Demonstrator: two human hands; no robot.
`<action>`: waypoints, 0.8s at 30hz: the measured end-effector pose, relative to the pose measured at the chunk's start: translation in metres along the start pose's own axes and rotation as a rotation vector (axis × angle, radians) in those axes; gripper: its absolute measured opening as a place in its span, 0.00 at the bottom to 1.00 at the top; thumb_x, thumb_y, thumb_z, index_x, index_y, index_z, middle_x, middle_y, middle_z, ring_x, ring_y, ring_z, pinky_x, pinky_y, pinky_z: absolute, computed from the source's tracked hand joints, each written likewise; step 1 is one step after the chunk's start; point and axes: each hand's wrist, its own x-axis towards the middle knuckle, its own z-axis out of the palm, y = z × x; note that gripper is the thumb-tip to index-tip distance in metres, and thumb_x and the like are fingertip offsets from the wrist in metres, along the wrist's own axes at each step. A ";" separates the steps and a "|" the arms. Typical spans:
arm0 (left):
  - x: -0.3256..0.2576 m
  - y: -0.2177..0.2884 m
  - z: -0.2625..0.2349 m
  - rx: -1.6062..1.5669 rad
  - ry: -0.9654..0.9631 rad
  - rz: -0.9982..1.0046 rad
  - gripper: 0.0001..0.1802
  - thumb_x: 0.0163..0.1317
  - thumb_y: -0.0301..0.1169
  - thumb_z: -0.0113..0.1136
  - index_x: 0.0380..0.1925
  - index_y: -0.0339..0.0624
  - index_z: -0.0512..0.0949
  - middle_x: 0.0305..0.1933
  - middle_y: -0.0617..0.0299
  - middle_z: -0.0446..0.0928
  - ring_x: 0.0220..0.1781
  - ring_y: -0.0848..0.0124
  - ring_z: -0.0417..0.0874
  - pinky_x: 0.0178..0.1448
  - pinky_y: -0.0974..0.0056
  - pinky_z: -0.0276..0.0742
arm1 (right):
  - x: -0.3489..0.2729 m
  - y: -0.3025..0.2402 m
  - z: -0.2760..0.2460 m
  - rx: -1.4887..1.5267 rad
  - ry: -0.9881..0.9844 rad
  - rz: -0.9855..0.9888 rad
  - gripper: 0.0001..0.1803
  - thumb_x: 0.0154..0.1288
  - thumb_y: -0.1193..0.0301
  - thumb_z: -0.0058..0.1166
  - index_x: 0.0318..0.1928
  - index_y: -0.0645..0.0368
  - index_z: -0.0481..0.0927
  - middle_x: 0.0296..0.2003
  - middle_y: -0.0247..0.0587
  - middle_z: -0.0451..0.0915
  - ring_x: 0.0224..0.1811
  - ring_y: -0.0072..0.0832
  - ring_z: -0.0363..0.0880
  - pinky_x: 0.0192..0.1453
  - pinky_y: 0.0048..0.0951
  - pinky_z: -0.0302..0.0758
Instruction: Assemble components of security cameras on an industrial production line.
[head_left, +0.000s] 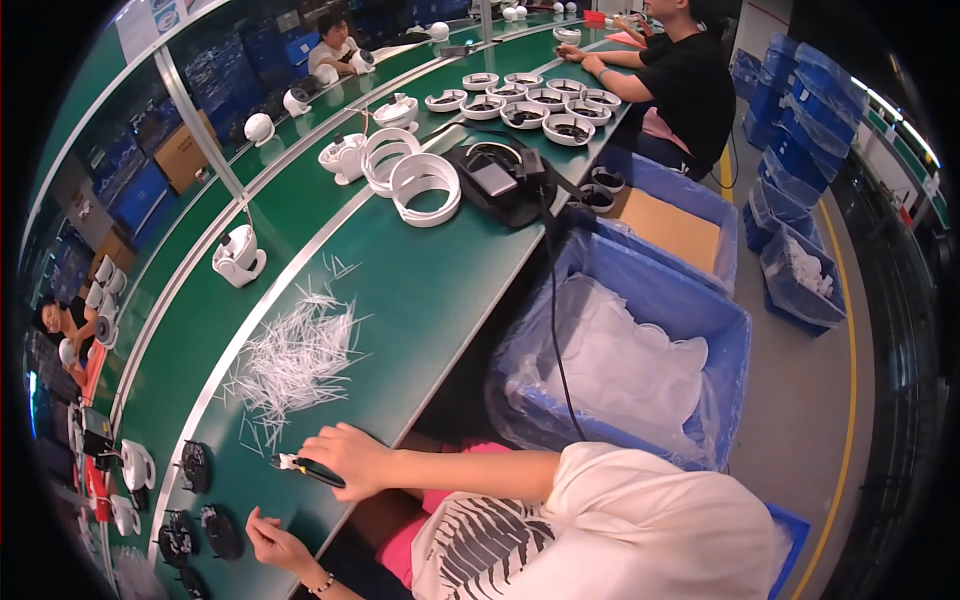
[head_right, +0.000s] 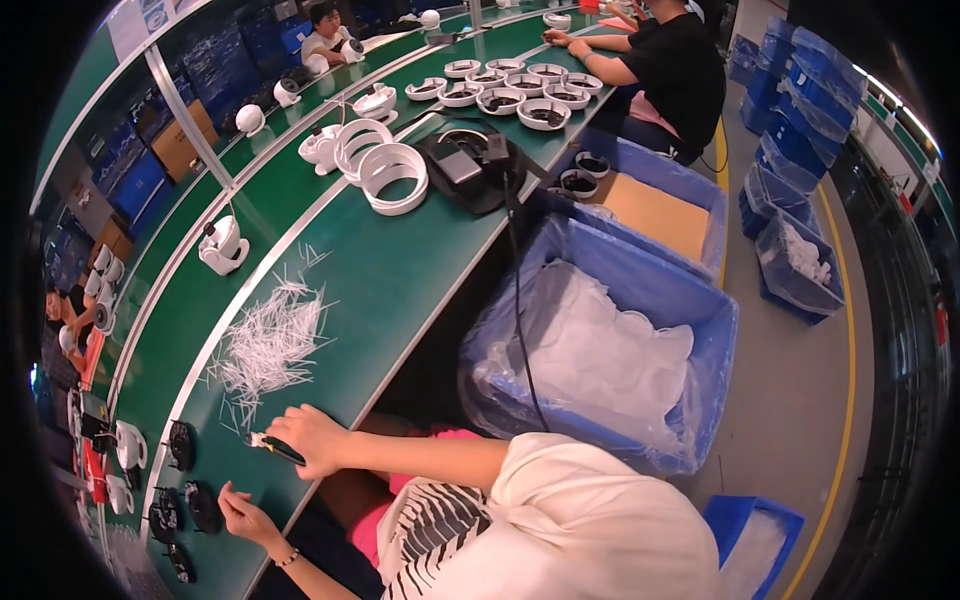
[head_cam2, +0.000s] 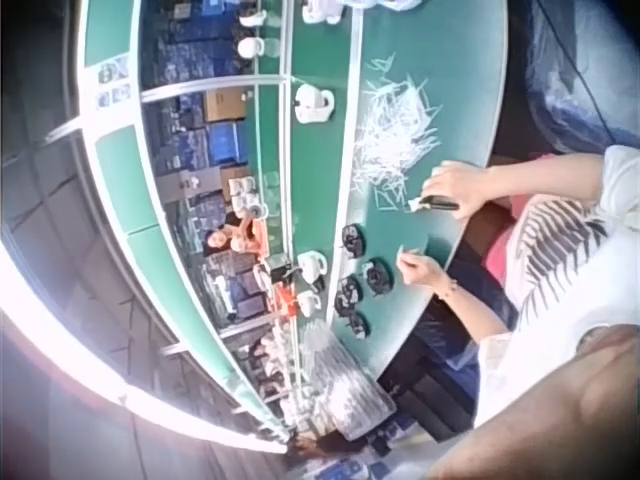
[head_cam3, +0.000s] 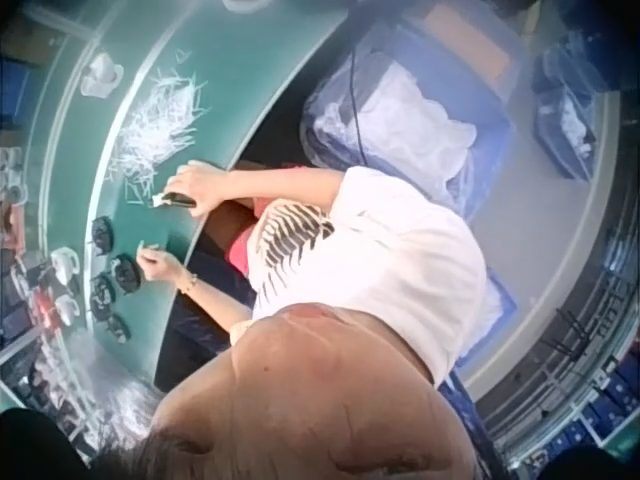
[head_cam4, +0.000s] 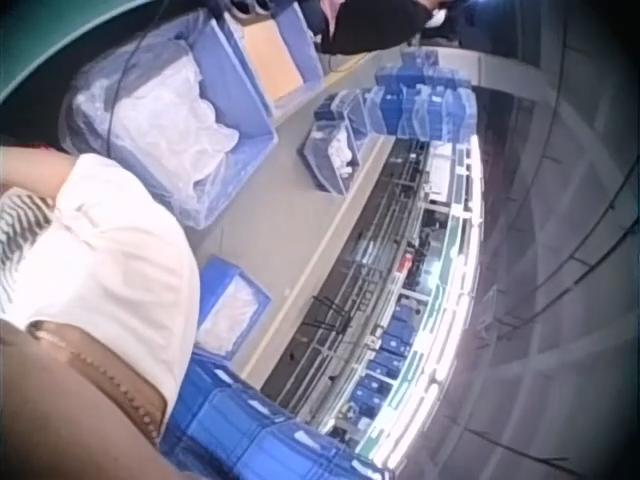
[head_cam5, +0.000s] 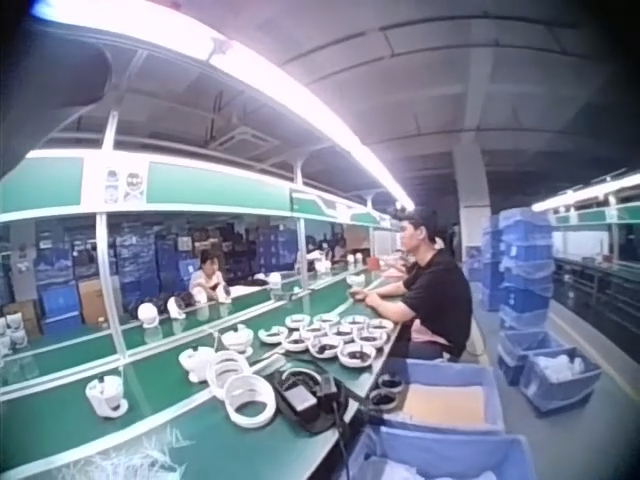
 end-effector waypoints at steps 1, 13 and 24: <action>-0.007 0.006 -0.002 0.007 -0.028 -0.030 0.12 0.62 0.29 0.42 0.31 0.33 0.75 0.14 0.64 0.65 0.15 0.76 0.65 0.20 0.70 0.60 | 0.000 0.000 0.001 0.002 0.002 0.000 0.29 0.31 0.70 0.54 0.42 0.61 0.70 0.37 0.39 0.71 0.36 0.35 0.68 0.36 0.31 0.63; -0.043 0.020 0.007 0.139 0.088 -0.035 0.11 0.59 0.28 0.46 0.22 0.32 0.72 0.19 0.53 0.72 0.19 0.60 0.71 0.25 0.61 0.66 | -0.004 -0.003 0.005 -0.044 -0.057 0.091 0.28 0.32 0.70 0.53 0.42 0.62 0.71 0.39 0.42 0.71 0.39 0.36 0.67 0.40 0.33 0.62; -0.037 0.015 0.008 0.127 0.004 -0.237 0.10 0.58 0.26 0.47 0.22 0.34 0.74 0.13 0.59 0.69 0.13 0.74 0.66 0.19 0.69 0.60 | 0.058 0.066 -0.092 -0.098 0.331 -0.171 0.13 0.39 0.69 0.57 0.30 0.57 0.76 0.34 0.41 0.77 0.40 0.39 0.73 0.50 0.40 0.66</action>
